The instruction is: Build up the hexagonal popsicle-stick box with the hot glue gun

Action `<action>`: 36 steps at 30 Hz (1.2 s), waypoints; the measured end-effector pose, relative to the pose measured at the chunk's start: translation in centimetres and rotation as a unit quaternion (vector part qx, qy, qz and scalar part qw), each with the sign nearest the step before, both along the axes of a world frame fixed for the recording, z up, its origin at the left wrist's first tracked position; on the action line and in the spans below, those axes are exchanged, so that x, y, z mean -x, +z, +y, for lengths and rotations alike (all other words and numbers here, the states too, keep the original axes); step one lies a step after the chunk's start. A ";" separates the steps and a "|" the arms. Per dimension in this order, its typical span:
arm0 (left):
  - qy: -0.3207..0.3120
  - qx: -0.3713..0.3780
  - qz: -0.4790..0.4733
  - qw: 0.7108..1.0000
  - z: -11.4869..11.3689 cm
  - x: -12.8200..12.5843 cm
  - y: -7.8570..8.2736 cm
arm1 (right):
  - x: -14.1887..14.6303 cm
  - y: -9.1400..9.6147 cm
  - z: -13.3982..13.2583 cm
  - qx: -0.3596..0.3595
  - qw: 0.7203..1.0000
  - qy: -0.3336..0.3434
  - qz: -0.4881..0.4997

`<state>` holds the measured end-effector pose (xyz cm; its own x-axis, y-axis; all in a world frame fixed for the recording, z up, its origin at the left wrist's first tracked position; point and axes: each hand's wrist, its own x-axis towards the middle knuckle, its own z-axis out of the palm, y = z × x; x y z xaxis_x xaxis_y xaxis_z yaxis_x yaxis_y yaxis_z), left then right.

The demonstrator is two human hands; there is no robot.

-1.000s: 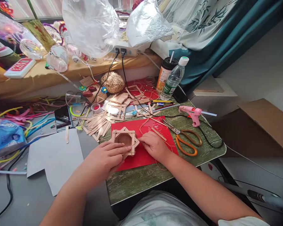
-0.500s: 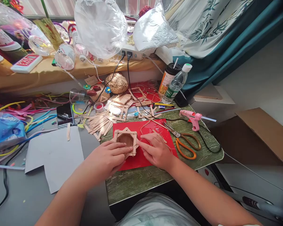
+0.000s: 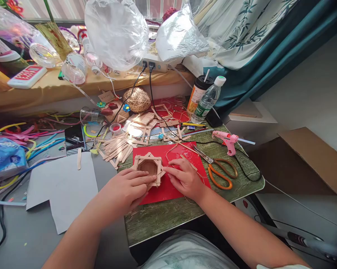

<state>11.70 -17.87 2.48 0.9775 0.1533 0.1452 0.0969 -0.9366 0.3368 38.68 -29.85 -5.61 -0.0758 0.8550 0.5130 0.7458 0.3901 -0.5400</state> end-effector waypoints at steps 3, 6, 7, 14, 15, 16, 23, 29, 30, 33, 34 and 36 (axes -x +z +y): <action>0.001 0.001 -0.003 1.000 0.0 -0.1 0.1 | 0.2 -0.1 0.1 -0.001 0.998 -0.054 0.022; 0.001 0.000 -0.014 1.000 0.0 -0.2 0.1 | 0.3 -0.3 0.3 0.011 0.997 -0.074 0.023; 0.001 -0.001 -0.016 1.000 0.0 -0.2 0.2 | 0.3 -0.4 0.4 0.019 0.997 -0.066 0.017; 0.002 0.004 -0.013 1.000 0.0 -0.3 0.2 | -0.1 -0.9 1.2 0.028 0.999 0.016 0.026; 0.004 0.006 -0.012 1.000 0.0 -0.2 0.2 | -0.1 -1.0 1.2 0.032 0.999 0.009 0.029; 0.005 0.006 -0.011 1.000 0.0 -0.2 0.2 | 0.0 -1.0 1.3 0.035 0.999 0.001 0.031; 0.008 0.013 -0.005 1.000 0.0 0.0 -0.2 | 0.3 -1.6 1.8 0.049 0.999 -0.003 0.015; 0.014 0.002 -0.013 1.000 0.0 0.0 -0.3 | 0.4 -1.6 1.9 0.055 0.998 -0.001 0.003; 0.017 0.000 -0.014 1.000 0.0 0.0 -0.3 | 0.4 -1.6 1.9 0.055 0.998 -0.001 0.002; 0.014 0.000 -0.017 1.000 0.1 0.1 -0.2 | 0.3 -1.8 1.9 0.060 0.998 0.001 0.000; 0.010 -0.001 -0.016 1.000 0.2 0.2 -0.1 | 0.3 -1.8 1.9 0.062 0.998 0.004 0.001; 0.005 -0.004 -0.007 1.000 0.5 0.4 -0.1 | 0.2 -1.9 1.8 0.065 0.998 0.012 0.004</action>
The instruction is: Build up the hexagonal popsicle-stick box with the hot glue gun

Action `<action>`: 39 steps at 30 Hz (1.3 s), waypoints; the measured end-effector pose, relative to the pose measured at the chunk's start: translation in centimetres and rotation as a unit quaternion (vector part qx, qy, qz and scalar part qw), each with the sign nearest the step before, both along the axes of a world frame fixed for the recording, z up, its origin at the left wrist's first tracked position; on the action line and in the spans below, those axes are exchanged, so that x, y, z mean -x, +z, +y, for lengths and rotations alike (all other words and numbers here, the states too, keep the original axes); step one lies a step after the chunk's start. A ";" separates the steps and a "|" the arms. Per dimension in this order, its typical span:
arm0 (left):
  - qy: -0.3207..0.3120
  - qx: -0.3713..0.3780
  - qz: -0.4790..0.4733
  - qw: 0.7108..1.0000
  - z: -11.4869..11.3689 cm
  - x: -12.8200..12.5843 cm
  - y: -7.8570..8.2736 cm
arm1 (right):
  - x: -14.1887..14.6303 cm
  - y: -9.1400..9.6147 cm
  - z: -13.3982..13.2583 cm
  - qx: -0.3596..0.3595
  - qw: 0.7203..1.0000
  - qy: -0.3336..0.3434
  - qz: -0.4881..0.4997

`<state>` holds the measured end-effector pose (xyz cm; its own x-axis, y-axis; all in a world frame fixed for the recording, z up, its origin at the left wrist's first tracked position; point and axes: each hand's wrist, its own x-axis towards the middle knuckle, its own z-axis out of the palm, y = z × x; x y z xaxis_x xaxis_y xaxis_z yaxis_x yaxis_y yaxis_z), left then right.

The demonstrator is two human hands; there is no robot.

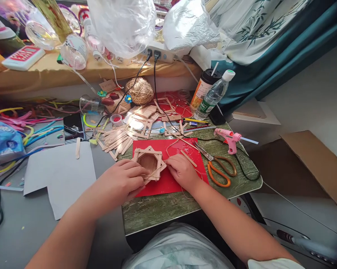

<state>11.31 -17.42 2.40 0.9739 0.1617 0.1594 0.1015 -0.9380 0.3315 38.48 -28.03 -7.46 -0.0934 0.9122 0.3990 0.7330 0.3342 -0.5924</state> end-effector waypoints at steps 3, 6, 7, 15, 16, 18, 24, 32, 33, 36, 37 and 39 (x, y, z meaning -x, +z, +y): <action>-0.005 0.011 0.005 1.000 0.4 0.4 -0.2 | -0.1 0.1 -0.1 0.000 1.000 0.007 0.002; -0.003 0.023 -0.004 1.000 0.6 0.6 -0.4 | -0.1 0.4 -0.2 0.009 1.000 0.005 -0.005; 0.003 0.025 -0.007 1.000 0.6 0.6 -0.4 | -0.1 0.4 -0.2 0.013 1.000 0.003 -0.006; 0.045 0.060 0.007 0.997 0.1 0.5 0.5 | 0.2 0.7 -0.1 0.007 1.000 -0.006 0.004; 0.048 0.056 0.000 0.997 0.0 0.4 0.6 | 0.2 0.7 -0.1 0.010 1.000 -0.005 0.001; 0.073 0.038 -0.015 0.996 -0.1 0.3 0.6 | 0.3 0.7 -0.1 0.018 1.000 -0.005 -0.002; 0.104 0.006 -0.016 0.994 0.2 0.0 -0.8 | 0.3 0.9 -0.1 0.033 0.999 -0.009 -0.001; 0.061 0.003 0.007 0.998 1.0 0.1 -2.7 | 0.1 0.3 0.0 0.039 0.999 -0.002 0.007; 0.057 0.007 0.005 0.998 1.2 0.1 -2.9 | 0.1 0.3 0.1 0.040 0.999 -0.002 0.010; 0.034 0.011 -0.010 0.999 1.5 0.0 -3.6 | 0.1 0.4 0.1 0.042 0.999 -0.006 0.013; 0.033 0.008 -0.013 0.999 1.6 -0.1 -3.8 | 0.1 0.4 0.1 0.041 0.999 -0.009 0.012; 0.040 -0.003 -0.019 0.999 1.7 -0.1 -4.2 | 0.0 0.4 0.2 0.041 0.999 -0.012 0.011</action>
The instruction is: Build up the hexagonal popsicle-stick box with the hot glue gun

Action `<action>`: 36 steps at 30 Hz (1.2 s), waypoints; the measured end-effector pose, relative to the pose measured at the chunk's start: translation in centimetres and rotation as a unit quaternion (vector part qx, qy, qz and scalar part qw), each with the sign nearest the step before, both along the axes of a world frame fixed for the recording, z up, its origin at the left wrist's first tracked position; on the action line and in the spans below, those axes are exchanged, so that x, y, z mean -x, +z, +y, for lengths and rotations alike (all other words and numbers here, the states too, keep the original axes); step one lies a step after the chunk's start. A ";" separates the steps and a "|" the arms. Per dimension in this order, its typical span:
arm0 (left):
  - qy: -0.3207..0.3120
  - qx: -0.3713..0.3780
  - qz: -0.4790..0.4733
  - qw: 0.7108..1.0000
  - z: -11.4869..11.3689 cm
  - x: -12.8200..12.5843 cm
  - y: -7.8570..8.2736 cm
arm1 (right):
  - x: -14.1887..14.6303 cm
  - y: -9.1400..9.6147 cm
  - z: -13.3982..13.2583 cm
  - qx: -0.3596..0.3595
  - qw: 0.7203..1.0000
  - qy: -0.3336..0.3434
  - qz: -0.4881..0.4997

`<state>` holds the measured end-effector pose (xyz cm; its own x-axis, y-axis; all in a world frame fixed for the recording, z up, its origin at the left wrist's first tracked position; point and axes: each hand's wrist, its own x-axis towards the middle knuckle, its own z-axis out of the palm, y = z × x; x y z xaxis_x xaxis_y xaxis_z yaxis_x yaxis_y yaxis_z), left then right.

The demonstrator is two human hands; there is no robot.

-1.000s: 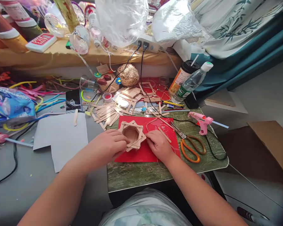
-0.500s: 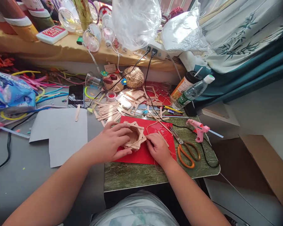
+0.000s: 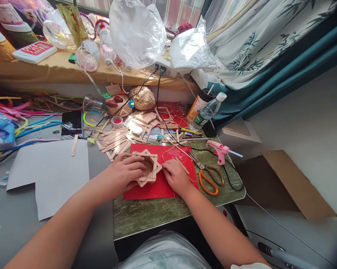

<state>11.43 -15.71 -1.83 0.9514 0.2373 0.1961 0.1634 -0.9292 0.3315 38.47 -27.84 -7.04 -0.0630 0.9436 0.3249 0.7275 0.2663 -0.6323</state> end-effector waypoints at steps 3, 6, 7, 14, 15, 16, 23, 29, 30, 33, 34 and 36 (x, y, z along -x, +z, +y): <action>0.008 -0.011 -0.003 1.000 0.0 0.0 -0.5 | -0.1 -0.1 0.1 0.005 1.000 -0.003 0.012; -0.005 -0.014 -0.002 1.000 0.0 -0.1 -0.6 | -0.1 -0.1 0.1 0.007 1.000 -0.003 0.026; -0.010 -0.017 -0.005 1.000 -0.1 -0.2 -0.5 | -0.2 -0.1 0.0 0.006 0.999 -0.005 0.031; 0.008 -0.078 -0.056 0.995 -1.0 -0.6 0.8 | -0.5 0.4 -0.7 -0.001 0.974 -0.049 0.220; 0.009 -0.091 -0.063 0.994 -1.2 -0.7 0.9 | -0.6 0.6 -0.7 0.006 0.967 -0.055 0.250; 0.009 -0.101 -0.072 0.992 -1.3 -0.8 0.8 | -0.6 0.8 -0.7 0.017 0.958 -0.060 0.279; 0.034 -0.133 -0.083 0.987 -1.7 -1.2 0.1 | -0.3 3.0 -1.1 0.076 0.916 -0.082 0.386; 0.042 -0.132 -0.065 0.988 -1.9 -1.2 0.2 | 1.7 3.0 -1.6 0.098 0.912 -0.093 0.387; 0.039 -0.133 -0.063 0.988 -2.0 -1.2 0.2 | 2.0 2.9 -1.5 0.106 0.910 -0.106 0.386; 0.039 -0.138 -0.062 0.988 -2.1 -1.3 0.3 | 2.7 3.0 -1.0 0.110 0.901 -0.148 0.392; 0.038 -0.137 -0.066 0.988 -2.1 -1.3 0.4 | 2.7 3.0 -0.9 0.107 0.898 -0.156 0.398; 0.036 -0.126 -0.088 0.987 -2.3 -1.2 0.7 | 2.7 3.2 -0.7 0.105 0.894 -0.160 0.406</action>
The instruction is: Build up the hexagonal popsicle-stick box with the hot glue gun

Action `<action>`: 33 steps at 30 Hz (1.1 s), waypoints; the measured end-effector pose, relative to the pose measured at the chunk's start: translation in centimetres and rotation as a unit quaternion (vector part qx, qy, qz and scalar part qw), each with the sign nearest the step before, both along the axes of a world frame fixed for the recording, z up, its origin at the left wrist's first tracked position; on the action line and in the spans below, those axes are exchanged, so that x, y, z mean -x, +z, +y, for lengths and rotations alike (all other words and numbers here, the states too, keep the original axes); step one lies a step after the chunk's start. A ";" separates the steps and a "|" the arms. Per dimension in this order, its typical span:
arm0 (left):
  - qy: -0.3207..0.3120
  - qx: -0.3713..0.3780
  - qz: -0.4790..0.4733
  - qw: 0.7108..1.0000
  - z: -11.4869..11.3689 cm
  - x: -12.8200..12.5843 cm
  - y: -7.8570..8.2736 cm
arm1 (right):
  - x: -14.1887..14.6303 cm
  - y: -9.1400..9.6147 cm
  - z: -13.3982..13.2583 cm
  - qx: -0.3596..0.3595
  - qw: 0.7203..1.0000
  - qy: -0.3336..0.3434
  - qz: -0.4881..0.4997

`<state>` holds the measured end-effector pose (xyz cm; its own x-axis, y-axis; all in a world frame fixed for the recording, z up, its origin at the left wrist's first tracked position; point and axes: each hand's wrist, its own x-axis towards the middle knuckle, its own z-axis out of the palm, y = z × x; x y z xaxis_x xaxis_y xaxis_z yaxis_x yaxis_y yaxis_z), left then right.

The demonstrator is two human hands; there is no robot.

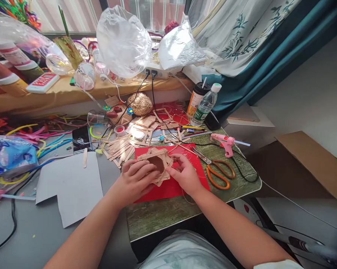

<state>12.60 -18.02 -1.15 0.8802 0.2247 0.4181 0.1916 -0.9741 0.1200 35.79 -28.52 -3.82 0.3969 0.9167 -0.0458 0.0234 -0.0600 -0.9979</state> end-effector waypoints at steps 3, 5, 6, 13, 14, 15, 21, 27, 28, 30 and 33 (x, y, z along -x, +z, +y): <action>0.023 0.054 -0.076 0.995 -0.3 0.1 0.6 | 0.0 0.5 -0.4 0.004 1.000 0.022 -0.006; 0.078 0.141 -0.141 0.977 -0.4 0.0 0.8 | 0.2 1.0 -1.1 0.001 0.999 0.048 -0.020; 0.099 0.203 -0.165 0.960 -0.3 0.0 0.8 | 0.4 1.3 -1.4 -0.002 0.998 0.060 -0.032; 0.034 0.513 -0.079 0.854 0.2 0.3 0.6 | 2.0 3.5 -3.1 -0.029 0.973 0.092 -0.211; 0.035 0.502 -0.074 0.861 0.0 0.4 0.9 | 2.2 3.7 -3.1 -0.036 0.969 0.099 -0.223; 0.033 0.488 -0.068 0.870 -0.1 0.4 1.1 | 2.3 3.8 -3.1 -0.043 0.966 0.105 -0.231; 0.024 0.439 -0.091 0.894 -0.2 0.2 1.9 | 1.9 4.9 -2.7 -0.064 0.946 0.167 -0.270; 0.004 0.431 -0.077 0.899 0.4 0.4 1.9 | -1.7 6.7 -1.1 -0.086 0.898 0.271 -0.334; -0.002 0.429 -0.070 0.900 0.4 0.4 2.0 | -2.2 7.1 -0.8 -0.093 0.889 0.286 -0.346; -0.011 0.429 -0.061 0.901 0.4 0.4 2.1 | -3.1 7.7 -0.1 -0.113 0.874 0.316 -0.353; -0.022 0.445 -0.047 0.894 0.3 0.4 2.2 | -3.5 8.3 0.8 -0.134 0.862 0.347 -0.345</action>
